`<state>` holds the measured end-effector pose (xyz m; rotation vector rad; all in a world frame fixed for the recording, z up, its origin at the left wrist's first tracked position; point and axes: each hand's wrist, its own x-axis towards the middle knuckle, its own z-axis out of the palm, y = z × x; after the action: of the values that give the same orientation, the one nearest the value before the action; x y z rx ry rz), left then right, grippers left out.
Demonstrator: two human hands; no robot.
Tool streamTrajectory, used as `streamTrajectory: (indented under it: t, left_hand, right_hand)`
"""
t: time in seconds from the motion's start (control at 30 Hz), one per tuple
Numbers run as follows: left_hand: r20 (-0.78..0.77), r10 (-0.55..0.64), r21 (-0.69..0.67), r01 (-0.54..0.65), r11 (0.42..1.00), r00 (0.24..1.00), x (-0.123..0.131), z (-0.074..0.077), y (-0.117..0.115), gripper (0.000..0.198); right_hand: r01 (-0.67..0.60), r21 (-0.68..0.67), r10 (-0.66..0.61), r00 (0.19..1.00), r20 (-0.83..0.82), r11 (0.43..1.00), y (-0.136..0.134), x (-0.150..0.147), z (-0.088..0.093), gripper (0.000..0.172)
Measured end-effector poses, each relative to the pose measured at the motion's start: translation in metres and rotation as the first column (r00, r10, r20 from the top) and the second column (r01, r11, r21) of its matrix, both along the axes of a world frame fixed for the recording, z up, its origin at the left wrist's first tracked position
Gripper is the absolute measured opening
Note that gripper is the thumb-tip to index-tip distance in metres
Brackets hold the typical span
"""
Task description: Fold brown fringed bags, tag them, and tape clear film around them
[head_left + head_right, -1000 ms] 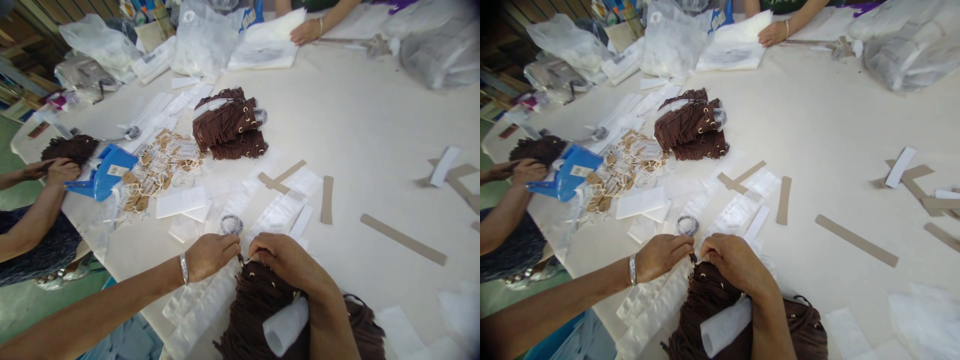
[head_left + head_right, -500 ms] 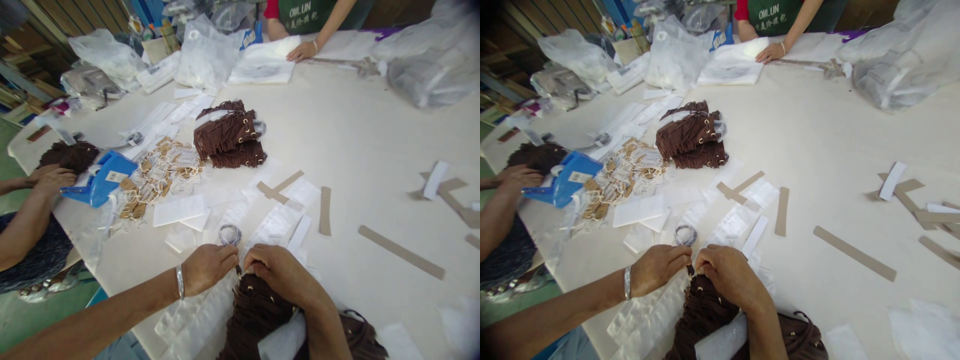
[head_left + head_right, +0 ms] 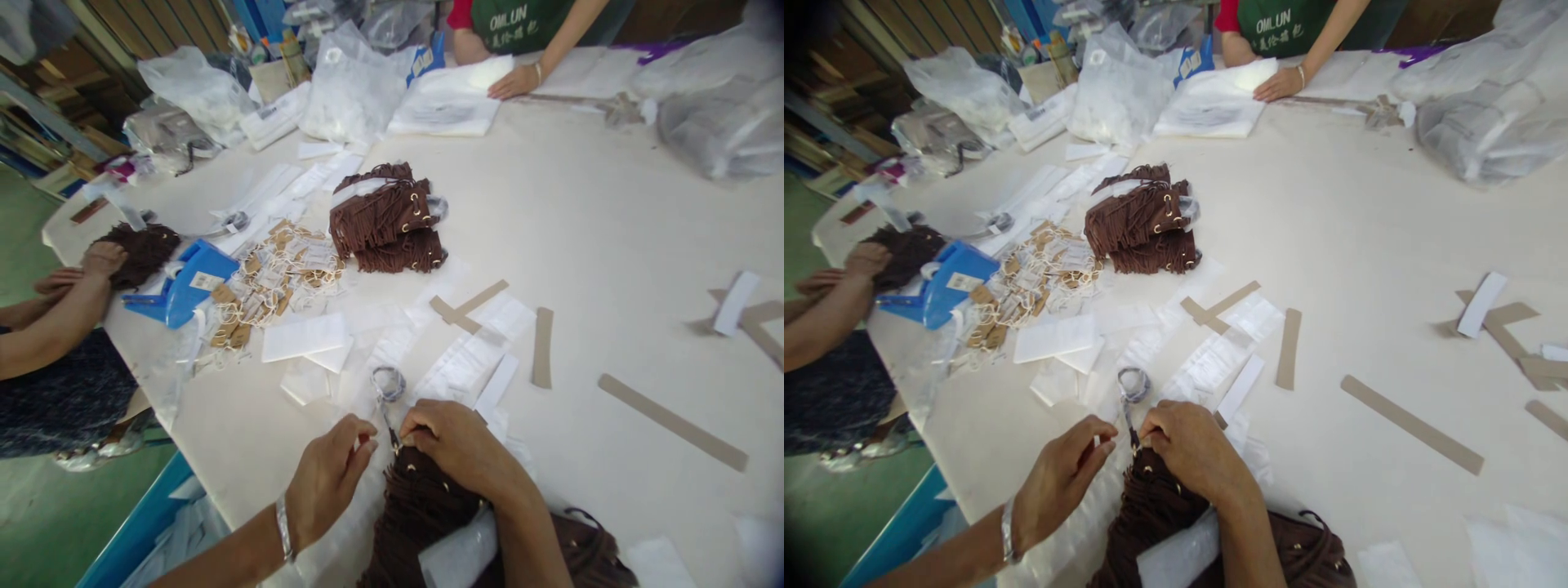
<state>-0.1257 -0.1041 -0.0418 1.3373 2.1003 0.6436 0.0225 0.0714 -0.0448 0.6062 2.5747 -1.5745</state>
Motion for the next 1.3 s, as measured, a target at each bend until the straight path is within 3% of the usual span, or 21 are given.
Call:
streamTrajectory:
  t: [0.17, 0.27, 0.37, 0.53, 0.7, 0.77, 0.9, 0.97, 1.03, 1.2, 1.3]
  left_hand:
    - [0.389, 0.233, -0.212, -0.159, 0.964, 0.891, 0.02, -0.003, 0.008, 0.021]
    - [0.475, 0.363, -0.31, -0.234, 0.922, 0.801, 0.023, -0.01, 0.015, 0.023]
    - [0.48, 0.42, -0.345, -0.275, 0.897, 0.77, 0.024, -0.012, 0.017, 0.024]
    - [0.461, 0.339, -0.242, -0.251, 0.937, 0.82, 0.022, -0.008, 0.016, 0.019]
    - [0.68, 0.32, -0.216, -0.238, 0.947, 0.659, 0.015, -0.014, 0.013, 0.017]
    - [0.706, 0.304, -0.204, -0.227, 0.952, 0.64, 0.013, -0.017, 0.011, 0.017]
    - [0.63, 0.247, -0.189, -0.163, 0.968, 0.737, 0.008, -0.013, 0.009, 0.018]
    - [0.525, 0.207, -0.161, -0.142, 0.977, 0.826, 0.006, -0.006, 0.008, 0.017]
    - [0.476, 0.207, -0.141, -0.159, 0.977, 0.855, 0.003, 0.004, 0.009, 0.018]
    - [0.682, 0.298, -0.161, -0.261, 0.952, 0.668, -0.001, 0.026, 0.03, 0.023]
    - [0.716, 0.266, -0.132, -0.248, 0.96, 0.646, 0.001, 0.034, 0.052, 0.019]
  right_hand:
    - [-0.01, 0.023, 0.01, 1.0, -0.002, 1.0, 0.001, 0.0, -0.002, 0.024]
    - [-0.017, 0.034, 0.017, 1.0, 0.003, 0.999, 0.0, 0.0, -0.003, 0.025]
    - [-0.022, 0.048, 0.022, 1.0, 0.011, 0.999, -0.001, 0.001, -0.003, 0.024]
    - [-0.021, 0.042, 0.021, 1.0, 0.009, 0.999, -0.002, 0.001, -0.001, 0.026]
    - [0.102, 0.043, -0.1, 0.993, -0.055, 0.994, 0.002, 0.0, 0.004, 0.018]
    - [0.164, 0.043, -0.16, 0.984, -0.08, 0.986, 0.002, 0.0, 0.006, 0.015]
    - [0.128, 0.043, -0.124, 0.989, -0.082, 0.991, 0.0, -0.001, 0.009, 0.015]
    - [0.101, 0.046, -0.096, 0.991, -0.093, 0.994, -0.001, -0.002, 0.01, 0.018]
    - [0.092, 0.047, -0.086, 0.989, -0.116, 0.995, -0.002, -0.003, 0.012, 0.023]
    - [0.056, 0.018, -0.053, 0.99, -0.131, 0.998, -0.004, -0.002, 0.019, 0.025]
    - [0.031, -0.003, -0.032, 0.995, -0.094, 1.0, -0.005, 0.0, 0.021, 0.02]
